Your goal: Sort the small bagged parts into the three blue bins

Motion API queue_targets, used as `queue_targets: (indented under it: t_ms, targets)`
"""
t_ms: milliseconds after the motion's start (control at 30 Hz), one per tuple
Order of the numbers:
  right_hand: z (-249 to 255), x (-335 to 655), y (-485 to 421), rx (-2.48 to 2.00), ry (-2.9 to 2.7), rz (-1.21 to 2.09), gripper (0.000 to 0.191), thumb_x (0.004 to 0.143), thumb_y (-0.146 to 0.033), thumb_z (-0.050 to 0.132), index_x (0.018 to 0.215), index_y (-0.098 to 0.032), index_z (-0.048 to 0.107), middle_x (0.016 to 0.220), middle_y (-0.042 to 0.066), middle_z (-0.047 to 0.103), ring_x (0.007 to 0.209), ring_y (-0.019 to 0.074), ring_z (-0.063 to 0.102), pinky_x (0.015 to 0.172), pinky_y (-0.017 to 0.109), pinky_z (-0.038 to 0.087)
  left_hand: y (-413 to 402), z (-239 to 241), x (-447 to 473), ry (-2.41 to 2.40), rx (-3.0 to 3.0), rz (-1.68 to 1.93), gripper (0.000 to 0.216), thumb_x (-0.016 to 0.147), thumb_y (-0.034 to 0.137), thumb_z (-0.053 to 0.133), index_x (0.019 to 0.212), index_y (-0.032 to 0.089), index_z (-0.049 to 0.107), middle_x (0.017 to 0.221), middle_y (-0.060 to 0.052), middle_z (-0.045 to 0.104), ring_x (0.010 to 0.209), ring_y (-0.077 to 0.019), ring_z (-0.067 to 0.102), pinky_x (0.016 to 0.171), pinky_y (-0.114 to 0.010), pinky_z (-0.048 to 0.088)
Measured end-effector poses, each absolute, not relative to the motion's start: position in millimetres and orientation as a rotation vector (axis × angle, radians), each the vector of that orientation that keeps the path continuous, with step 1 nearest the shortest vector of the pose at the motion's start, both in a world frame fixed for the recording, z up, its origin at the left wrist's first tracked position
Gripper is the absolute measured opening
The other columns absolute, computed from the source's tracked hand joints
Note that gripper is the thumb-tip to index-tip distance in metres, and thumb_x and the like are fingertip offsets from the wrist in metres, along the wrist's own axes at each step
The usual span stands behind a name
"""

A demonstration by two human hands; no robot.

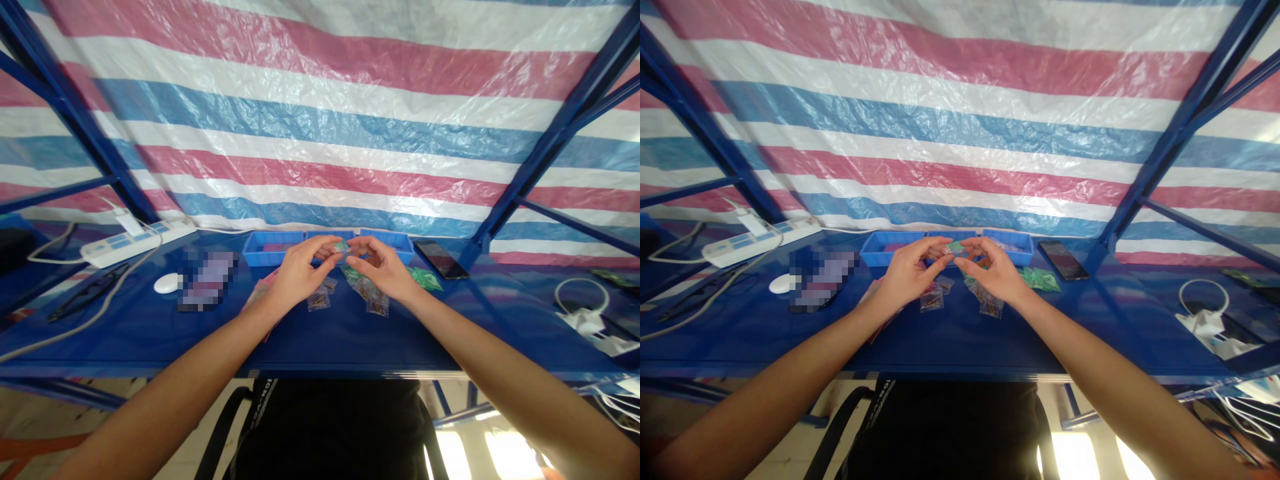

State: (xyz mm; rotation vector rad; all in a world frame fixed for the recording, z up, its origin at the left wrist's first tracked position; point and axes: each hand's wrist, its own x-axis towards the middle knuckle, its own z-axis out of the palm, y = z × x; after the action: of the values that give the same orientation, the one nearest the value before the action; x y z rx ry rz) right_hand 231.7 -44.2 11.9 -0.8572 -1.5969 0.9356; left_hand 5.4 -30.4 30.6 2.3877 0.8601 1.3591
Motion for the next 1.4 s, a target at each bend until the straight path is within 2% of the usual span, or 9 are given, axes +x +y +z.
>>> queue_targets:
  t_ms: [67, 200, 333, 500, 667, 833, 1000, 1233, 1400]
  targets:
    - [7.2, 229.9, -41.8, -0.808, -1.641, 0.958, 0.045, 0.086, -0.055, 0.083, 0.119, -0.028, 0.069, 0.106, 0.005, 0.073, 0.098, 0.0239, 0.068, 0.080, 0.036, 0.056, -30.7, 29.1, 6.6, 0.830, 2.368, 1.312, 0.038, 0.103, 0.039, 0.067, 0.136, 0.022, 0.068, 0.112, -0.008, 0.080, 0.096, -0.0222, 0.077, 0.090, -0.035, 0.063]
    - [2.2, 233.9, -36.4, -0.825, -1.676, 0.938, 0.041, 0.092, -0.054, 0.077, 0.124, -0.029, 0.067, 0.096, 0.004, 0.073, 0.087, 0.0241, 0.069, 0.078, 0.038, 0.055, -29.2, 26.3, 7.8, 0.834, 2.399, 1.260, 0.044, 0.101, 0.037, 0.066, 0.142, 0.022, 0.063, 0.119, -0.009, 0.078, 0.096, -0.0226, 0.077, 0.091, -0.038, 0.063]
    - [7.4, 251.5, -31.6, -0.956, -1.785, 0.542, 0.044, 0.100, -0.046, 0.066, 0.141, -0.030, 0.060, 0.094, 0.004, 0.070, 0.083, 0.0261, 0.066, 0.079, 0.041, 0.054, -24.9, 24.3, 6.3, 0.892, 2.478, 1.247, 0.045, 0.102, 0.033, 0.065, 0.146, 0.023, 0.060, 0.126, -0.010, 0.075, 0.098, -0.0232, 0.075, 0.091, -0.040, 0.062]
    - [6.0, 283.7, -10.5, -1.156, -1.803, 0.148, 0.038, 0.102, -0.043, 0.057, 0.136, -0.024, 0.062, 0.099, 0.009, 0.072, 0.080, 0.0276, 0.067, 0.080, 0.044, 0.054, -22.7, 23.5, 4.7, 0.929, 2.575, 1.217, 0.033, 0.104, 0.030, 0.060, 0.134, 0.021, 0.068, 0.115, -0.009, 0.076, 0.102, -0.0244, 0.074, 0.096, -0.040, 0.060]
    - [-7.7, 307.3, 16.1, -1.336, -1.845, -0.059, 0.037, 0.101, -0.038, 0.055, 0.131, -0.019, 0.066, 0.099, 0.013, 0.076, 0.096, 0.0344, 0.068, 0.093, 0.049, 0.054, -19.3, 19.3, 1.5, 1.037, 2.715, 1.059, 0.025, 0.101, 0.025, 0.058, 0.119, 0.020, 0.075, 0.113, -0.009, 0.077, 0.101, -0.0255, 0.073, 0.099, -0.041, 0.059]
    - [-15.1, 311.6, 24.7, -1.442, -1.984, -0.246, 0.039, 0.103, -0.038, 0.054, 0.125, -0.013, 0.073, 0.117, 0.020, 0.075, 0.114, 0.0383, 0.064, 0.109, 0.054, 0.046, -14.7, 15.5, -4.5, 0.919, 2.891, 0.741, 0.024, 0.101, 0.038, 0.064, 0.110, 0.021, 0.079, 0.104, -0.009, 0.078, 0.102, -0.0271, 0.074, 0.098, -0.040, 0.057]
    - [-15.4, 307.2, 20.7, -1.456, -2.010, -0.287, 0.041, 0.105, -0.043, 0.053, 0.126, -0.014, 0.075, 0.123, 0.020, 0.074, 0.121, 0.0395, 0.062, 0.112, 0.055, 0.044, -15.6, 17.8, -7.8, 0.908, 2.888, 0.568, 0.041, 0.096, 0.054, 0.071, 0.120, 0.022, 0.078, 0.114, -0.010, 0.078, 0.105, -0.0263, 0.075, 0.097, -0.035, 0.056]
    - [-13.4, 296.1, 12.0, -1.304, -1.997, -0.234, 0.034, 0.104, -0.040, 0.056, 0.123, -0.017, 0.073, 0.118, 0.016, 0.074, 0.122, 0.0368, 0.060, 0.113, 0.053, 0.045, -12.6, 18.6, -7.2, 0.960, 2.857, 0.512, 0.027, 0.099, 0.035, 0.066, 0.121, 0.023, 0.079, 0.117, -0.007, 0.080, 0.101, -0.0236, 0.076, 0.091, -0.031, 0.056]
    - [-10.2, 287.2, 6.6, -1.221, -1.976, -0.178, 0.027, 0.103, -0.038, 0.059, 0.117, -0.020, 0.073, 0.115, 0.014, 0.074, 0.118, 0.0351, 0.061, 0.110, 0.052, 0.047, -10.9, 17.1, -5.9, 0.954, 2.789, 0.516, 0.025, 0.097, 0.028, 0.067, 0.117, 0.023, 0.080, 0.113, -0.006, 0.084, 0.098, -0.0227, 0.079, 0.090, -0.028, 0.058]
